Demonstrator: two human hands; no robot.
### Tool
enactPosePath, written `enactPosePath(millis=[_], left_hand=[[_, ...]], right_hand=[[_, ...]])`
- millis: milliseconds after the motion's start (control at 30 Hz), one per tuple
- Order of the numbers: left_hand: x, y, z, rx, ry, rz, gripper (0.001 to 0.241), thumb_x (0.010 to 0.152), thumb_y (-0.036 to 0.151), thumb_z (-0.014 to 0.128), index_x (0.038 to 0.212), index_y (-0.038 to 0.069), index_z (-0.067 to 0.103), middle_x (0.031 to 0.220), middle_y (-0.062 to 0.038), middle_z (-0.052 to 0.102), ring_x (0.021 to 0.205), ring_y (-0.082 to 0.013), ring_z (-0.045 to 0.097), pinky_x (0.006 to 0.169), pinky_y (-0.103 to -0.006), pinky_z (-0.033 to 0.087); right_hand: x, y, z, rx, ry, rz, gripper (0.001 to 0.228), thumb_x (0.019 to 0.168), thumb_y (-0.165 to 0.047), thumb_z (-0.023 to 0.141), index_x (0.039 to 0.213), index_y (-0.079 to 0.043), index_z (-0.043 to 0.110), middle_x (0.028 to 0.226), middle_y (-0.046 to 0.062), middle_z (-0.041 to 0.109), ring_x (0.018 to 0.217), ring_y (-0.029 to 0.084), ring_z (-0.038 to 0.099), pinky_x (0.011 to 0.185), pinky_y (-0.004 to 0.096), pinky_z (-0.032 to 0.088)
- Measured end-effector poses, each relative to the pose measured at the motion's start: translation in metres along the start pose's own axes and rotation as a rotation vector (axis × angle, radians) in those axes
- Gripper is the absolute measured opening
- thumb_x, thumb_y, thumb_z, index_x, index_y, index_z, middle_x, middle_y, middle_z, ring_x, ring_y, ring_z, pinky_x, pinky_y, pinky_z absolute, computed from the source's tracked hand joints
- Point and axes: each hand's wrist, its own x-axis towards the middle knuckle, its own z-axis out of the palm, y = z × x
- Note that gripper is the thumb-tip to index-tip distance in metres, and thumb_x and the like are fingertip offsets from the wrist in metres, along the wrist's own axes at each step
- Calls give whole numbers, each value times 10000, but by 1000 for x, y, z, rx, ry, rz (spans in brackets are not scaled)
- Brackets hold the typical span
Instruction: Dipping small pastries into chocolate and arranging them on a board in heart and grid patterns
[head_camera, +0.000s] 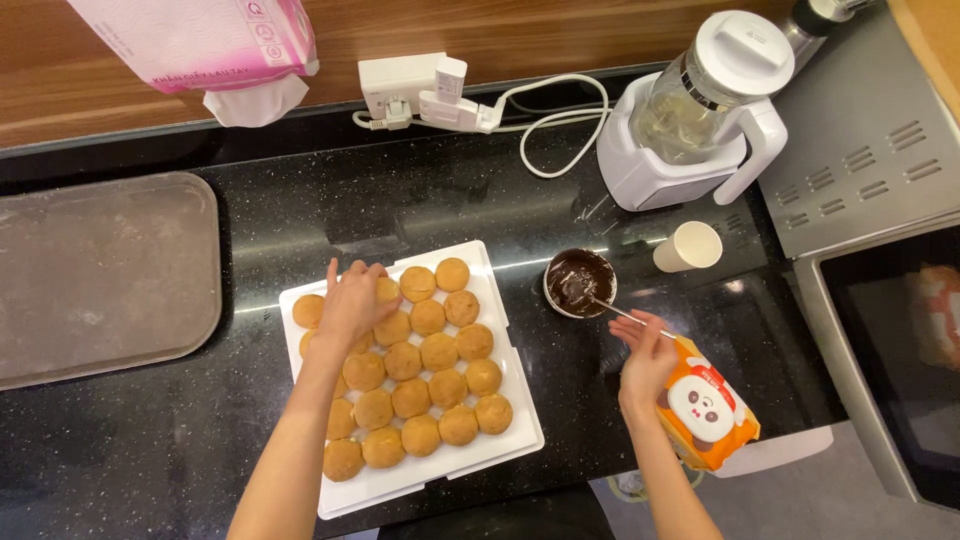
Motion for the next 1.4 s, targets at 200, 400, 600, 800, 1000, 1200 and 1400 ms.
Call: enactPosePath(millis=[200,400,600,800,1000,1200,1400], left_hand=[[-28,15,-60,-615,263,-122,537,704,341,934,1124,69,739,988,-208,663,947,-409,707,900,-480,573],[-44,13,-105,-1901,435,-479,428,1011,383,615,1227,16,579,1146,-178,653,1054,-310,713,1055,-521,546],[-68,-24,-106,-2102,399,-525,499,1015,486,558,1245,47,508,1219,-250,646,1018,-347,731,1013,-503,591],[-103,-41,-138,-1769,425,-428,507,1023,342,596,1268,-97,531,1167,-256,619,1080,-389,695,1030,-520,556],[-106,-78,-122,-1679,505,-402,437,985,275,690,1263,-48,596,1081,-225,649,938,-379,736,934,-502,613],[-111,-87,-123,-1589,512,-389,500,965,304,716,1337,-4,584,1056,-170,635,838,-280,737,832,-431,657],[-111,-82,-129,-1584,448,-362,543,957,316,712,1354,-30,581,1101,-219,628,875,-303,742,859,-427,648]], right_hand=[[22,57,-32,410,233,594,423,1155,-292,323,1238,38,574,1118,186,664,1060,228,706,978,299,625],[50,116,-40,775,422,988,241,1100,-156,422,1169,8,584,1063,69,583,996,185,691,856,223,690],[54,66,-9,1091,546,1191,225,1089,-131,411,996,-35,592,829,37,678,731,148,681,579,178,576],[-20,-50,105,885,267,598,223,1064,-255,590,996,-66,685,920,41,629,857,124,601,697,159,498],[-116,-81,224,-157,-176,-377,415,1087,-120,451,771,-100,720,689,67,752,694,219,743,735,295,529],[-135,-27,236,-433,-538,-708,115,1015,-36,602,1058,-64,705,959,45,738,871,236,730,805,332,607],[-135,-34,235,-477,-538,-804,128,1021,-17,586,1090,-66,682,996,44,722,853,261,715,784,363,594]])
